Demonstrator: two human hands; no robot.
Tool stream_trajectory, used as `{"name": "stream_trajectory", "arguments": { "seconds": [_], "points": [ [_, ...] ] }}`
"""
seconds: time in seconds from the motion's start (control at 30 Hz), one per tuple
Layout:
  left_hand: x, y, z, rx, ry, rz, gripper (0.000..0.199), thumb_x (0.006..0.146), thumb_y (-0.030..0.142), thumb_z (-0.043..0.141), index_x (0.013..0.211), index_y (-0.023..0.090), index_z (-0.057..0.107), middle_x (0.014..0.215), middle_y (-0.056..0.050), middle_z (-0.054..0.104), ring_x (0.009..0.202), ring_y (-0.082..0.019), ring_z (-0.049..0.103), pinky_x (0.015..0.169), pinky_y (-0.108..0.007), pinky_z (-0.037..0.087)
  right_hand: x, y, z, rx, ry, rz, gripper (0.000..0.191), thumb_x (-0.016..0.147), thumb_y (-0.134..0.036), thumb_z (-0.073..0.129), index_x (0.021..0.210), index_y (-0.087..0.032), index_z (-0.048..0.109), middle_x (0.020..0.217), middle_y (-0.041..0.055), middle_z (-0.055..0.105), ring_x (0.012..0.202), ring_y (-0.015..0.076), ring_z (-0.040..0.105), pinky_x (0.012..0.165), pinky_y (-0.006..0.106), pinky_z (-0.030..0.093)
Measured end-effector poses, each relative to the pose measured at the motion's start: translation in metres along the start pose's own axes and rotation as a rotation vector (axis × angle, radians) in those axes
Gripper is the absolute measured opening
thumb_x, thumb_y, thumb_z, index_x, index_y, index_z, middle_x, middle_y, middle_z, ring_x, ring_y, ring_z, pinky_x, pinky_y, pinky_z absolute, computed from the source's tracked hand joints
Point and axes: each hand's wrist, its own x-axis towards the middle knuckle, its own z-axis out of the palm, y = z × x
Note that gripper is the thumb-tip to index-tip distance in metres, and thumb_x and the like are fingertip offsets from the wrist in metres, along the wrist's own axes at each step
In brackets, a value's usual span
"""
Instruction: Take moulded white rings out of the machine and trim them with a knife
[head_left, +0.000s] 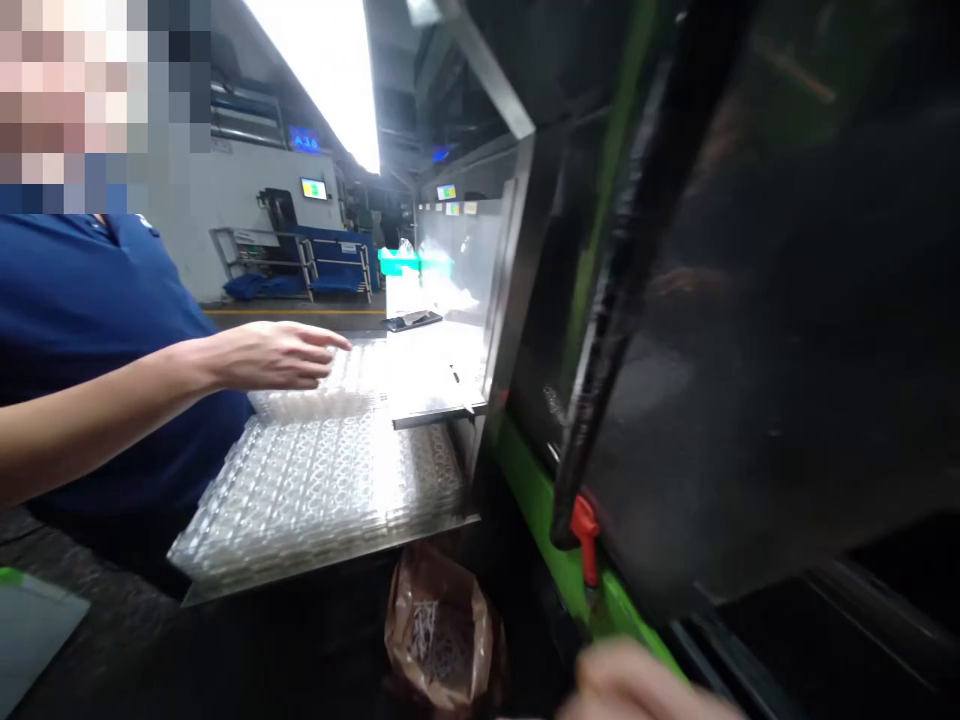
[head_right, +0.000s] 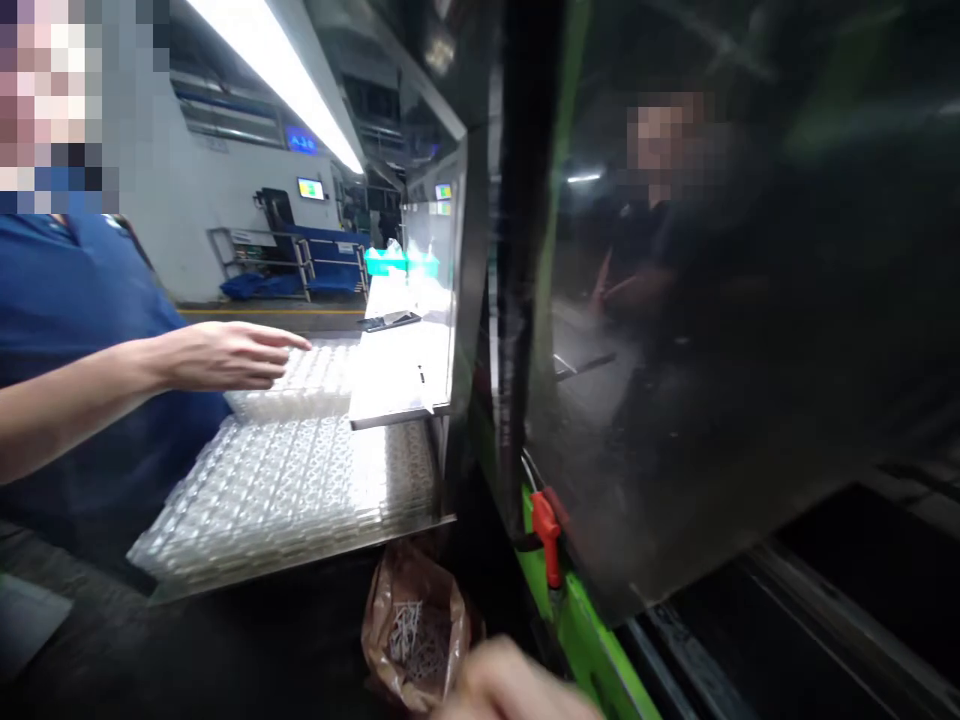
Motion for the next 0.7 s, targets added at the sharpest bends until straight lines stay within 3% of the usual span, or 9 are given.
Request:
{"name": "stream_trajectory", "arguments": {
  "seconds": [0.1,0.17,0.27,0.33,0.4,0.47,0.53,0.63,0.7],
  "points": [
    [0.034,0.005,-0.040,-0.050,-0.093,0.012,0.058,0.088,0.020,0.020,0.106,-0.004,0.070,0.069,0.008,0.058,0.060,-0.003,0.065,0.060,-0.016,0.035,0.086,-0.029,0.063,0.048,-0.110,-0.080,0.022,0.071,-0.031,0.062,0.084,-0.043,0.075,0.079,-0.0016,0.070,0.070,0.0180,0.068,0.065,0.037,0.056],
    [0.041,-0.003,-0.045,-0.092,-0.124,0.025,0.051,0.089,0.016,0.024,0.094,0.002,0.073,0.069,0.004,0.057,0.062,-0.005,0.065,0.065,-0.021,0.033,0.165,-0.024,0.104,0.004,-0.134,-0.060,0.017,0.068,-0.030,0.065,0.084,-0.028,0.072,0.078,0.0030,0.070,0.071,0.0206,0.066,0.067,0.037,0.053],
    [0.043,-0.012,-0.042,-0.132,-0.153,0.009,0.044,0.088,0.017,0.029,0.081,0.004,0.070,0.067,0.003,0.053,0.063,-0.009,0.066,0.064,-0.024,0.031,0.272,-0.003,0.153,-0.166,-0.192,0.031,0.027,0.063,-0.032,0.073,0.088,-0.022,0.068,0.088,0.0081,0.072,0.084,0.0269,0.065,0.075,0.039,0.051],
    [0.046,-0.014,-0.040,-0.134,-0.158,-0.011,0.044,0.089,0.020,0.030,0.077,0.005,0.070,0.067,0.002,0.052,0.072,-0.014,0.070,0.065,-0.026,0.031,0.318,0.007,0.174,-0.226,-0.216,0.056,0.027,0.061,-0.033,0.076,0.084,-0.022,0.066,0.088,0.0084,0.071,0.086,0.0281,0.064,0.075,0.039,0.049],
    [0.054,-0.016,-0.036,-0.123,-0.157,-0.029,0.047,0.090,0.023,0.029,0.075,0.006,0.070,0.068,0.001,0.053,0.084,-0.021,0.072,0.067,-0.029,0.034,0.338,0.009,0.184,-0.234,-0.228,0.070,0.024,0.060,-0.032,0.077,0.078,-0.022,0.064,0.084,0.0083,0.069,0.084,0.0278,0.063,0.073,0.038,0.048],
    [0.065,-0.020,-0.030,-0.110,-0.155,-0.042,0.049,0.091,0.025,0.029,0.072,0.007,0.071,0.068,0.001,0.054,0.091,-0.023,0.072,0.068,-0.030,0.036,0.330,0.005,0.180,-0.229,-0.222,0.089,0.024,0.062,-0.033,0.077,0.080,-0.021,0.065,0.088,0.0095,0.070,0.086,0.0279,0.064,0.074,0.039,0.049],
    [0.077,-0.026,-0.021,-0.083,-0.142,-0.060,0.047,0.091,0.029,0.035,0.069,0.009,0.071,0.066,0.001,0.055,0.089,-0.021,0.072,0.067,-0.028,0.039,0.289,-0.008,0.163,-0.173,-0.117,0.069,0.026,0.067,-0.036,0.073,0.088,-0.022,0.068,0.099,0.0110,0.071,0.091,0.0283,0.065,0.079,0.040,0.051],
    [0.091,-0.033,-0.007,-0.014,-0.083,-0.097,0.036,0.085,0.043,0.060,0.067,0.014,0.071,0.067,0.002,0.063,0.075,-0.017,0.069,0.061,-0.025,0.048,0.176,-0.038,0.126,0.018,0.091,0.069,0.021,0.077,-0.041,0.062,0.093,-0.032,0.072,0.099,0.0061,0.072,0.088,0.0251,0.066,0.081,0.043,0.054],
    [0.098,-0.031,-0.001,0.040,-0.021,-0.114,0.030,0.080,0.044,0.073,0.071,0.015,0.070,0.074,0.000,0.069,0.070,-0.014,0.065,0.059,-0.025,0.051,0.096,-0.050,0.101,0.171,-0.053,0.265,0.024,0.072,-0.045,0.062,0.093,-0.047,0.073,0.089,0.0001,0.071,0.079,0.0243,0.067,0.068,0.043,0.056]
  ]
}}
